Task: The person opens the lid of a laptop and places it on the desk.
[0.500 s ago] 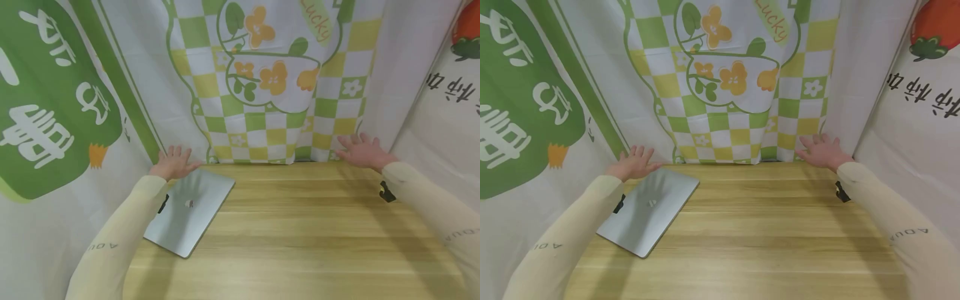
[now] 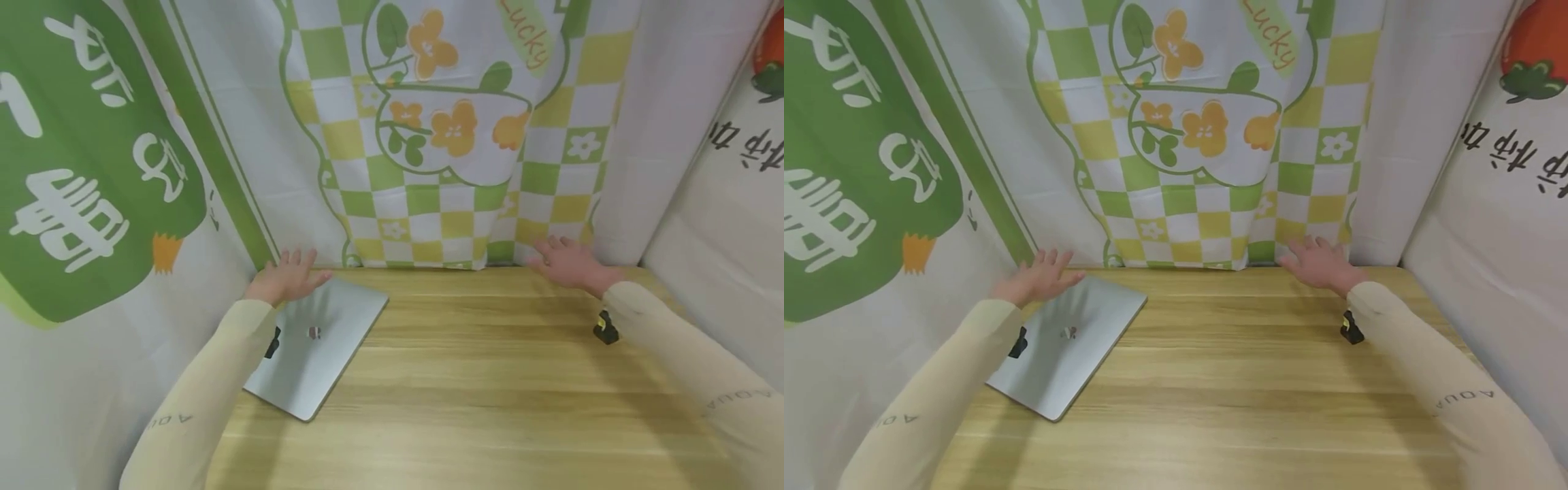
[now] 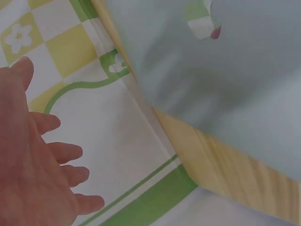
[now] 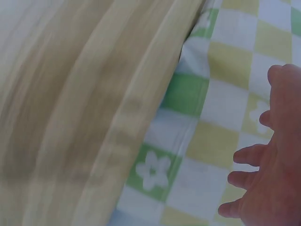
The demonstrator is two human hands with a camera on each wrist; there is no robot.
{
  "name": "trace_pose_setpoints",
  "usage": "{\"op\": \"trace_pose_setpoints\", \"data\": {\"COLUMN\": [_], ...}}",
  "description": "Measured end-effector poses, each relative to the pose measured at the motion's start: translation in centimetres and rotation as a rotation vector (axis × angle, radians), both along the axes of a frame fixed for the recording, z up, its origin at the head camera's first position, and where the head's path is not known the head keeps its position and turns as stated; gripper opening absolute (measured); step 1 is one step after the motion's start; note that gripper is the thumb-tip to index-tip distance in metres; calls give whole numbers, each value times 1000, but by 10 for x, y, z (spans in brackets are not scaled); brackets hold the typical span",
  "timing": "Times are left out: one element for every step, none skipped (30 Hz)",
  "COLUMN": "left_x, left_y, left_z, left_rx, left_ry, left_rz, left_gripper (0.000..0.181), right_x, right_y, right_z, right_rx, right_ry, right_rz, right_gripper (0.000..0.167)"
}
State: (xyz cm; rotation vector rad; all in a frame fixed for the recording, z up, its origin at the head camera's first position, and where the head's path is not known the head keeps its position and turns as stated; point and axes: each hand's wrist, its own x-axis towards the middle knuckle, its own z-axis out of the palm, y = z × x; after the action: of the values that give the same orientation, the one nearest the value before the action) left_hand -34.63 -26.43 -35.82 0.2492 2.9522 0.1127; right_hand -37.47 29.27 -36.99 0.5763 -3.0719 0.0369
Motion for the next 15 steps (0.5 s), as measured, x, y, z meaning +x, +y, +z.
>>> {"op": "trace_pose_setpoints", "data": {"left_x": [0,1,2,2,3,4,5,5,6,6,7,8,8,9,10], "left_y": [0,0,0,0,0,1,1,1,2,2,2,3,3,3,3], "left_z": [-4,-7,-11,-15,-18,-21,-23,-24,-25,-26,-27,-27,-28,-29,-30], "left_rx": [2,-3,-1,5,9,21,41,51,65,76,82,93,105,113,120], "left_ry": [5,13,16,18,19,21,19,19,12,6,1,-4,-12,-18,-21], "left_rz": [-6,-12,-16,-19,-21,-25,-30,-27,-24,-19,-15,-12,-11,-8,-7], "left_gripper": [87,87,86,85,84,83,82,81,80,80,80,81,82,83,84], "right_x": [1,2,2,3,3,5,6,5,5,6,6,6,6,6,7], "right_y": [-4,-7,-11,-14,-17,-21,-24,-26,-27,-29,-31,-33,-35,-38,-40], "right_z": [-4,-8,-12,-15,-18,-20,-22,-25,-27,-28,-30,-31,-33,-34,-35], "right_rx": [-20,-41,-57,-74,-89,-102,-111,-112,-109,-110,-112,-109,-106,-104,-106], "right_ry": [-1,3,10,7,6,1,-13,-13,-12,-24,-31,-38,-44,-45,-48], "right_rz": [7,16,28,34,42,39,35,42,48,48,49,49,52,57,60], "right_gripper": [77,76,75,74,74,74,73,73,72,72,71,72,72,71,71]}}
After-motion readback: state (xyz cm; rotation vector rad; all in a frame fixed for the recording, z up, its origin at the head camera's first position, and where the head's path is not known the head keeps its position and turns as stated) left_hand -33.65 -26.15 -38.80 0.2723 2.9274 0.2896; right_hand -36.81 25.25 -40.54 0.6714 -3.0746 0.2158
